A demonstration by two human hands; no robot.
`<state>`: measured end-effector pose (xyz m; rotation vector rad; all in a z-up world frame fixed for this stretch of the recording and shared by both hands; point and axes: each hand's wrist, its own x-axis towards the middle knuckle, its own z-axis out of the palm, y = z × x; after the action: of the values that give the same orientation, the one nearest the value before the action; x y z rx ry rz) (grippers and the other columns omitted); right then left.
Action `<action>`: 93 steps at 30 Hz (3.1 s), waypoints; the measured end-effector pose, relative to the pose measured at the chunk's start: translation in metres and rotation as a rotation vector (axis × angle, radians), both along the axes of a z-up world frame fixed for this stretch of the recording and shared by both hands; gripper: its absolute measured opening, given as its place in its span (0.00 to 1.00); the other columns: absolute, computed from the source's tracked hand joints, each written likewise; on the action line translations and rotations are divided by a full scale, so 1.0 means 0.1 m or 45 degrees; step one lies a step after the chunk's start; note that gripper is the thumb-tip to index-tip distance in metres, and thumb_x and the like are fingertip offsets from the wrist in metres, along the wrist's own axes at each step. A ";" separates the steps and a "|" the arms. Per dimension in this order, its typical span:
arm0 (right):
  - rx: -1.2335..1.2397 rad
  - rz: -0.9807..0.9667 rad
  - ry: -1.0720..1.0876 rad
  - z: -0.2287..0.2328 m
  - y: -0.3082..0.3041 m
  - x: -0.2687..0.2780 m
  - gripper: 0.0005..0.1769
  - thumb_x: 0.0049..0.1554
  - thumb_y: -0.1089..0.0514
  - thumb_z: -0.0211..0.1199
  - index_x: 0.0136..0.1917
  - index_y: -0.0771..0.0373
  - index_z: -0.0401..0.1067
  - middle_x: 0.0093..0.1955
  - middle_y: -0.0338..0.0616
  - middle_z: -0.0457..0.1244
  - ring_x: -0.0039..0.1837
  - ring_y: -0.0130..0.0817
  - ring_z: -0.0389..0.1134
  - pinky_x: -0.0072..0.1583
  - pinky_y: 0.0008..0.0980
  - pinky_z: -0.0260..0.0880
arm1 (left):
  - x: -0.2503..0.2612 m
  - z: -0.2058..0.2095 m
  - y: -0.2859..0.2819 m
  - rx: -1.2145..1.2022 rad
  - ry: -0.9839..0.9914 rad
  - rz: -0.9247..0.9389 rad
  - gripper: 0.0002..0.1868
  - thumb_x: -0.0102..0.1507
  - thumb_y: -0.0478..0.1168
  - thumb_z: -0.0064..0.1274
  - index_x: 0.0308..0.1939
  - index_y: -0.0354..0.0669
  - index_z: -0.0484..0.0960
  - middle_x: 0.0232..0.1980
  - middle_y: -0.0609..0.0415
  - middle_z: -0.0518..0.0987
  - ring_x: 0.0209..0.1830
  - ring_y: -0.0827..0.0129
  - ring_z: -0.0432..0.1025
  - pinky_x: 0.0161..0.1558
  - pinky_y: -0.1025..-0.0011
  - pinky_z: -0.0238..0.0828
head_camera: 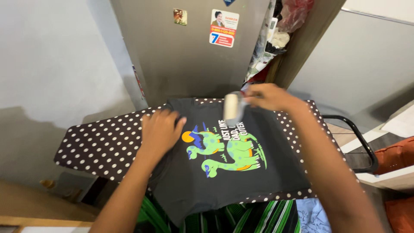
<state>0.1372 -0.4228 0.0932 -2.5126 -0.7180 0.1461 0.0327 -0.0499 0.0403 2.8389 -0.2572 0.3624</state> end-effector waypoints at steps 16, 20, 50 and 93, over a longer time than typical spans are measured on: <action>-0.219 -0.063 0.393 0.26 -0.89 0.10 0.11 0.60 0.51 0.62 0.50 0.58 0.75 0.44 0.39 0.71 0.51 0.27 0.70 0.55 0.32 0.70 | 1.07 -0.21 0.15 -0.428 -0.052 -0.238 0.08 0.59 0.45 0.64 0.41 0.57 0.91 0.44 0.60 0.83 0.43 0.62 0.78 0.46 0.63 0.73; -0.130 0.099 0.364 0.15 -0.31 0.25 0.09 0.60 0.52 0.61 0.49 0.59 0.74 0.44 0.37 0.69 0.49 0.27 0.70 0.53 0.33 0.72 | 1.07 -0.21 0.14 -0.497 -0.009 -0.209 0.09 0.58 0.44 0.64 0.42 0.57 0.91 0.44 0.58 0.82 0.44 0.62 0.78 0.47 0.63 0.73; 0.097 0.190 0.381 -0.07 0.07 0.41 0.10 0.61 0.53 0.61 0.53 0.59 0.71 0.48 0.38 0.69 0.49 0.24 0.70 0.51 0.29 0.74 | 1.00 -0.13 0.22 -0.461 0.288 0.038 0.22 0.61 0.56 0.59 0.57 0.59 0.85 0.56 0.51 0.84 0.59 0.55 0.76 0.59 0.57 0.70; 0.060 0.340 0.178 -0.13 1.38 -0.31 0.13 0.60 0.49 0.62 0.53 0.58 0.69 0.49 0.43 0.69 0.50 0.35 0.71 0.52 0.38 0.71 | 0.77 0.02 0.54 -0.323 0.320 0.136 0.33 0.54 0.69 0.59 0.35 0.40 0.87 0.32 0.46 0.84 0.37 0.54 0.79 0.44 0.59 0.74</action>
<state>0.1060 -0.2848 0.0805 -2.3255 -0.9832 0.3903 0.1100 0.0043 0.0422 2.6167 -0.0073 0.0512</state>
